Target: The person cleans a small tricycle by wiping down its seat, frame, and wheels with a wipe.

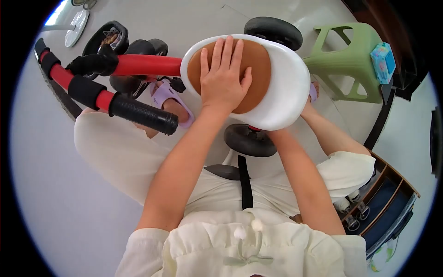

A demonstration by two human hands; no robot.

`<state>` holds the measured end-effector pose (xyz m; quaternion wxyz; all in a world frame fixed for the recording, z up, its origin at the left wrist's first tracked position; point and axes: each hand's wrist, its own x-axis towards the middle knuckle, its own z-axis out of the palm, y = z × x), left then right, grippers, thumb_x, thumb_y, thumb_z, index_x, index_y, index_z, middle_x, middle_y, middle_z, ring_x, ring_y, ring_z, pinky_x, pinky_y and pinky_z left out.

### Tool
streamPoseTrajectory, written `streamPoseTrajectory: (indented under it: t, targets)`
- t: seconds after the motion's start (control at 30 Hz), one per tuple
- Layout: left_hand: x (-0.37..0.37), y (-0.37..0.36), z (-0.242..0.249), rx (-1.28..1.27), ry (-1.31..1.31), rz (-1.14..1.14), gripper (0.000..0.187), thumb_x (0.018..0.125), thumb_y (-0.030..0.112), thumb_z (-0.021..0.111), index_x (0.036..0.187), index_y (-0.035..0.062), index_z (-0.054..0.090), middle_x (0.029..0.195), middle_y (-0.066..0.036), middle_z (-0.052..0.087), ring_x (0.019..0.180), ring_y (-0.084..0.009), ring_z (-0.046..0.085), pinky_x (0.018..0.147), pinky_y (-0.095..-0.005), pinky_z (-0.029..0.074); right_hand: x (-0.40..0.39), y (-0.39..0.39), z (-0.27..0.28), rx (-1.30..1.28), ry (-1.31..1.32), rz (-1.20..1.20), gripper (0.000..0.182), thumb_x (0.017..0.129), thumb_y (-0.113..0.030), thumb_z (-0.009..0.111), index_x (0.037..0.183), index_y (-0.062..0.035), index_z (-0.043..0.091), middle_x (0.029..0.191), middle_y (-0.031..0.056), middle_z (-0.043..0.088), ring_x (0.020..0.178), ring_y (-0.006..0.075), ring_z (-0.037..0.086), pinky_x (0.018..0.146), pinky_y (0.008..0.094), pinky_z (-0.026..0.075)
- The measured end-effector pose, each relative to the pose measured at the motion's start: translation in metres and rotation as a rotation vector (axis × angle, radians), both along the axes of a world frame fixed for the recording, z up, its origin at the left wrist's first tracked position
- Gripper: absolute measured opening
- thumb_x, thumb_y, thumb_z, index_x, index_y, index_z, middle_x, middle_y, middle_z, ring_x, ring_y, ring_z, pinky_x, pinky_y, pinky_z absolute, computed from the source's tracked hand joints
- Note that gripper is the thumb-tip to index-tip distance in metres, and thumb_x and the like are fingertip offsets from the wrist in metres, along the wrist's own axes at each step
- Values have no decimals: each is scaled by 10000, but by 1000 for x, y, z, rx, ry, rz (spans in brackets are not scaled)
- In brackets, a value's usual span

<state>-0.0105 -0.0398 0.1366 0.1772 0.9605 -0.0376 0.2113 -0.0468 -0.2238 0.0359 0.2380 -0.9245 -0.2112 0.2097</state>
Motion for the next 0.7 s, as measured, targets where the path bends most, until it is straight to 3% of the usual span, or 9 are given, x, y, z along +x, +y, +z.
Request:
streamPoseTrajectory:
  t: [0.2, 0.67, 0.7]
  targets:
    - [1, 1, -3, 17, -1, -7, 598, 870, 348, 601, 1412, 118, 502, 1473, -93, 467, 1382, -264, 409, 1161, -523, 249, -10, 27, -12, -50, -271, 258, 340, 850, -175, 648, 1189, -145, 648, 1075, 47, 689, 999, 266, 653, 893, 465, 532]
    - [1, -2, 3, 15, 53, -21, 624, 872, 347, 600, 1440, 125, 470, 1495, -85, 442, 1401, -256, 385, 1174, -521, 231, -31, -14, -6, 59, -307, 266, 298, 890, -226, 593, 1165, -125, 646, 1083, 44, 691, 1042, 263, 638, 1007, 470, 477]
    - [1, -3, 2, 19, 53, -15, 626, 869, 346, 603, 1440, 124, 472, 1493, -84, 445, 1400, -255, 386, 1173, -521, 232, -31, -22, -12, 23, -206, 309, 419, 867, -212, 608, 1281, -157, 588, 1267, 62, 594, 1205, 283, 524, 1088, 490, 371]
